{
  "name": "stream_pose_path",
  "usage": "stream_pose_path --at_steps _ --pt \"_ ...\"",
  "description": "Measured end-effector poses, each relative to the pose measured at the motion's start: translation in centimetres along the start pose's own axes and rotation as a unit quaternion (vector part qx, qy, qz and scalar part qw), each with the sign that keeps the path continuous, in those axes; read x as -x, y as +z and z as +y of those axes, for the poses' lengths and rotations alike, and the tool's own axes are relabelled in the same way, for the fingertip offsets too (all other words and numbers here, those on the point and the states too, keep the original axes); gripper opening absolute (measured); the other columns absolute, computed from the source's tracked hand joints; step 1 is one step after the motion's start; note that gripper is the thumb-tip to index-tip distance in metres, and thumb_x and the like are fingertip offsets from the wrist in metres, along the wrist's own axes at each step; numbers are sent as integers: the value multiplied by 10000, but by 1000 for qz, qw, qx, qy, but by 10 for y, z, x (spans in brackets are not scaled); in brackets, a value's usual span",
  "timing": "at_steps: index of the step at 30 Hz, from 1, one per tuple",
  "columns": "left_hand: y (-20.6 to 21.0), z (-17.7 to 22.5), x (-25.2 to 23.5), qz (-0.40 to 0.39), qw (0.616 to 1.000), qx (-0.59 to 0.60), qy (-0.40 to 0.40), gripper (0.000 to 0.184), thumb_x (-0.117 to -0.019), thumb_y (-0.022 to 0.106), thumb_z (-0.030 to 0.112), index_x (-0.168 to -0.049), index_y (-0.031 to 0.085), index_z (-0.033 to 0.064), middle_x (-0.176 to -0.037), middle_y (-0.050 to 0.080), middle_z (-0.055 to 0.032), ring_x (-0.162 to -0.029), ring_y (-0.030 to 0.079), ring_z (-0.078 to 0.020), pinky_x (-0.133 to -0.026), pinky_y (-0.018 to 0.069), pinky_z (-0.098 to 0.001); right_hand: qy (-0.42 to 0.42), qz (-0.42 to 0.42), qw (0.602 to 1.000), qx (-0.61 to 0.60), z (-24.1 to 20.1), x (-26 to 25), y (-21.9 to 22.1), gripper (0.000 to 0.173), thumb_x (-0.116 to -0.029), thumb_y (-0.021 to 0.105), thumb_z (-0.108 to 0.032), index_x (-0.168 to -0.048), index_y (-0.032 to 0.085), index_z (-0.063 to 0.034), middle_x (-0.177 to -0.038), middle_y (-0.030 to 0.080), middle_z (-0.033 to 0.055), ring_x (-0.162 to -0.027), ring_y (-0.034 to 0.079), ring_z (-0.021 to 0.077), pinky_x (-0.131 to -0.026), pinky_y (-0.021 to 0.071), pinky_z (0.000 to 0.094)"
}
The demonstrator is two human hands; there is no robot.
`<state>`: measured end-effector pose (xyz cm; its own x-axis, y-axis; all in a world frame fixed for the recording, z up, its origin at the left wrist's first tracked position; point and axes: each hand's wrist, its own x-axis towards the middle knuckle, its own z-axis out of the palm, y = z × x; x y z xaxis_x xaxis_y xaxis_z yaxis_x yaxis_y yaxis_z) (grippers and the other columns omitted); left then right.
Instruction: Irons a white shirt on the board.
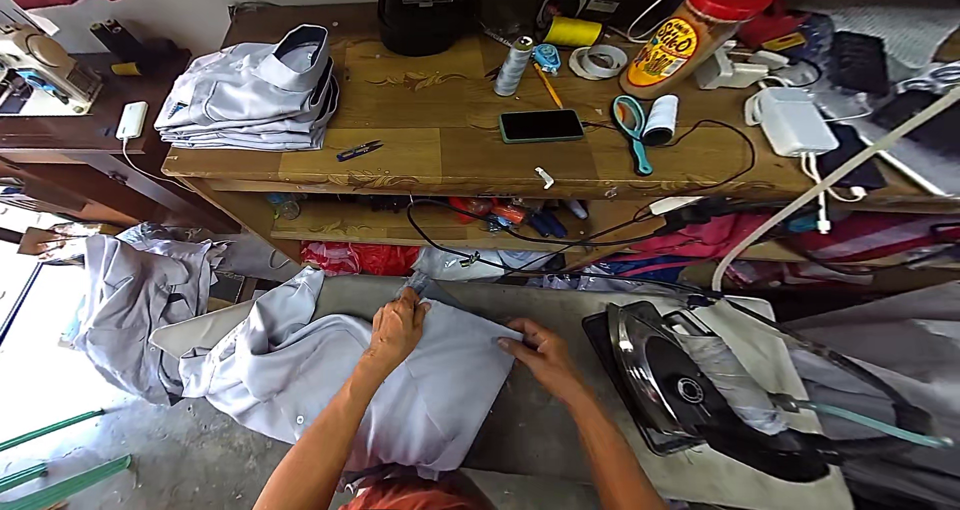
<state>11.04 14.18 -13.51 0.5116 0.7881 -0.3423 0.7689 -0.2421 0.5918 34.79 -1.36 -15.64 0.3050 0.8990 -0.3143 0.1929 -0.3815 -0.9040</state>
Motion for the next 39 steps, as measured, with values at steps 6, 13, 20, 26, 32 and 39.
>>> stream_pose_path --at_steps 6,13,20,26,32,39 --pt "23 7 -14 13 993 -120 13 447 -1081 407 383 -1282 619 45 -972 737 -212 -939 725 -432 -798 555 -598 -103 145 939 295 -15 11 31 427 -901 730 -184 -1264 638 23 -1085 694 221 -1022 666 410 -899 519 607" --pt "20 4 3 9 988 -150 -26 457 -1086 390 387 -1294 601 39 -959 736 -214 -925 728 -429 -796 560 -588 -169 -357 907 143 4 92 133 511 -917 742 -201 -1393 609 -71 -1237 642 201 -1069 661 314 -934 556 455" --pt "25 -4 8 27 988 -154 8 458 -1084 394 392 -1250 626 34 -893 734 -212 -862 733 -434 -748 562 -588 -265 -30 944 195 -23 45 92 352 -1037 536 -258 -1304 702 -100 -1312 689 82 -1236 644 209 -1063 523 404" --pt "35 -9 4 64 984 -161 34 435 -1084 416 381 -1224 649 42 -876 736 -201 -828 737 -427 -715 566 -579 -244 79 877 405 17 30 61 440 -1010 510 -365 -1388 658 -196 -1528 534 129 -1443 429 440 -1125 301 718" --pt "13 -20 2 -28 1000 -11 -6 381 -1012 525 271 -1308 574 36 -1036 720 -197 -976 712 -381 -858 553 -574 -356 -7 915 188 0 -29 122 457 -936 438 109 -1312 674 3 -1417 627 161 -1399 530 307 -1186 422 424" --pt "-22 -78 65 -37 998 -47 25 535 -974 655 414 -1329 590 20 -1172 699 -190 -1141 665 -352 -1034 495 -541 -345 -31 830 436 9 -25 137 628 -1070 334 -471 -1570 429 -102 -1650 383 69 -1540 325 269 -1244 227 570"
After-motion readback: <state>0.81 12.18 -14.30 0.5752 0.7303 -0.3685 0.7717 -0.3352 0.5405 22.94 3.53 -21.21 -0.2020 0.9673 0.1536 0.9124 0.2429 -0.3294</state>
